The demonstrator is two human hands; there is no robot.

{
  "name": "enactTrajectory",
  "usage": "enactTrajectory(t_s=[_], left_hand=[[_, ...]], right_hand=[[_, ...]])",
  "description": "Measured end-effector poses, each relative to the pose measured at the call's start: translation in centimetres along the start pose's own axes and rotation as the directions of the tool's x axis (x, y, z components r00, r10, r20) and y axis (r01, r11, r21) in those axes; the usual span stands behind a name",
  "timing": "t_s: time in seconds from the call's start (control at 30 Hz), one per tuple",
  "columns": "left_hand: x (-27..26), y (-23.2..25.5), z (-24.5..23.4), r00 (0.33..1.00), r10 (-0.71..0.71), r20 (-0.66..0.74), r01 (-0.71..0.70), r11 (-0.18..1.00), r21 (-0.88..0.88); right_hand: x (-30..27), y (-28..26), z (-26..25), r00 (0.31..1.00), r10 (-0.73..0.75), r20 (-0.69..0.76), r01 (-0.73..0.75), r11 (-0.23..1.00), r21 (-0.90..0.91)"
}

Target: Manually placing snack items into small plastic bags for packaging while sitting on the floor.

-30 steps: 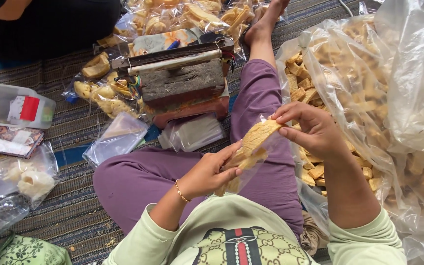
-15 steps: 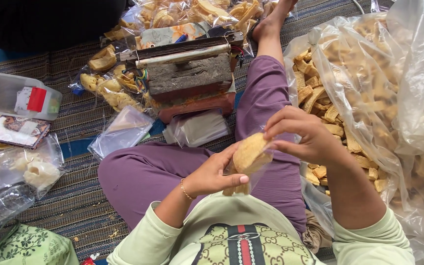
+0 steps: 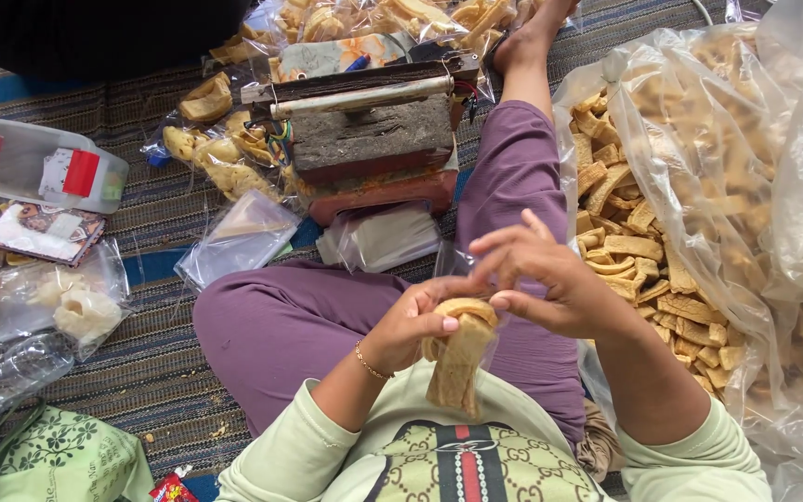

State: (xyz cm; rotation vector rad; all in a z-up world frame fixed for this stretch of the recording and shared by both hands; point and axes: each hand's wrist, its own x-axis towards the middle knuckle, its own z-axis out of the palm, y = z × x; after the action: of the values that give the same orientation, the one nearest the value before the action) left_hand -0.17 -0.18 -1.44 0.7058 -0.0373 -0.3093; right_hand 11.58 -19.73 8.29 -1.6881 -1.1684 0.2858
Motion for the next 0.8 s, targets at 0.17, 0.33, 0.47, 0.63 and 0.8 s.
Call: enactTrajectory(t_s=[0.17,0.33,0.47,0.63,0.8], left_hand=[[0.5,2.3,1.0,0.990,0.135,0.047,-0.139,0.984,0.113],[0.3,3.9,1.3,0.979,0.192,0.075,-0.205,0.936,0.285],[0.3,4.4,1.8,0.943,0.310,0.125,-0.334,0.866,0.372],[0.4,7.0,3.7,0.808,0.583,0.087,-0.459,0.528,0.714],[0.2,8.5,4.0,0.665,0.747,0.008,-0.476,0.415,0.775]], right_hand=[[-0.5,1.6,0.4,0.972,0.045,-0.231,0.009,0.974,0.228],[-1.2,3.0,3.5,0.912,0.251,-0.325,-0.033,0.834,0.551],[-1.1,2.6,4.7,0.853,0.316,-0.416,0.008,0.788,0.616],[-1.6,3.3,5.3,0.801,0.376,-0.465,0.062,0.721,0.690],[-1.5,2.8,4.8,0.837,0.276,-0.472,0.111,0.760,0.641]])
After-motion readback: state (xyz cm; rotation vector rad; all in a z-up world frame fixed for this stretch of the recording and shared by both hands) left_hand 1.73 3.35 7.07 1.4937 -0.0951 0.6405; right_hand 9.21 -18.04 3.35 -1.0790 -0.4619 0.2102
